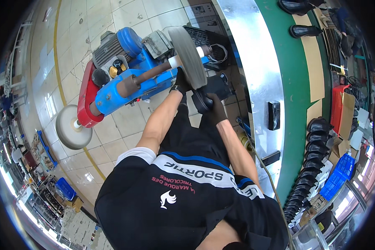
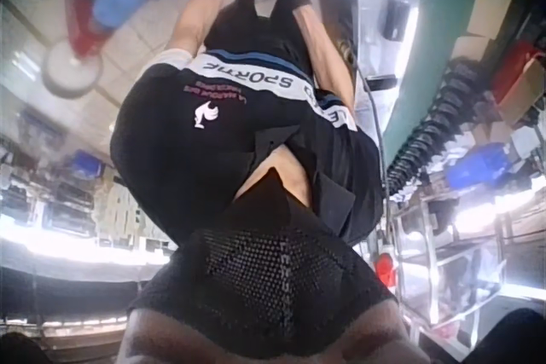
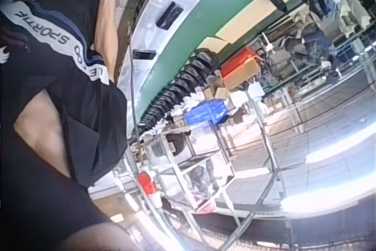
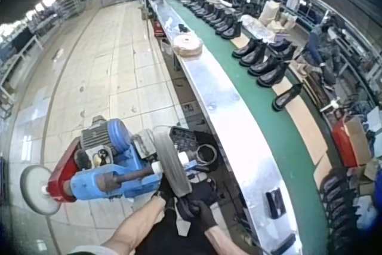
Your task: The person uses a rotating buffing machine to polish the exterior of black leather boots. They pick up boots from a green conveyor belt, press them against the spinning wheel to smooth the surface, and then place them back on the belt. The process is repeated for multiple boots throughout the clip.
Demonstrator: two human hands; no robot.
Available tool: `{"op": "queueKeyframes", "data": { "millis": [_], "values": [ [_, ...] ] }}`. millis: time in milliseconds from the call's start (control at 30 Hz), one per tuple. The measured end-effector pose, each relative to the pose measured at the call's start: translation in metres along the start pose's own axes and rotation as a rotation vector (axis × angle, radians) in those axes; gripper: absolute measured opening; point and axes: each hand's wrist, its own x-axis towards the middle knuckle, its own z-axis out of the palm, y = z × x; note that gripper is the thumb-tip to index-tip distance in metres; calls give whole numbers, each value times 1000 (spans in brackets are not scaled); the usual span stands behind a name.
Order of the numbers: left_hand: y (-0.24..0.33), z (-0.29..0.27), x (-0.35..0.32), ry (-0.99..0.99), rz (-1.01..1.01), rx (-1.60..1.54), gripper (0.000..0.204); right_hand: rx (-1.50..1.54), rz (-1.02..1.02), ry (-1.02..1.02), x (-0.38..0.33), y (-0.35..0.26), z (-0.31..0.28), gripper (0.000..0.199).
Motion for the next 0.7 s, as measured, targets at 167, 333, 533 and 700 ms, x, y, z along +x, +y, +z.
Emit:
{"op": "queueKeyframes", "data": {
  "millis": [167,333,533,700],
  "values": [
    [-15,49,-48,-73,299,547,60,52,215,107,-78,-39,3,32],
    [-36,72,-86,-61,88,956,69,-601,-44,68,-167,-85,-15,57],
    [-31,107,-101,309,2,177,56,-1525,-452,-228,-172,-190,75,81],
    [-44,60,-77,-181,-91,-267,54,-1806,-367,-255,-107,-180,122,70]
  ]
}}
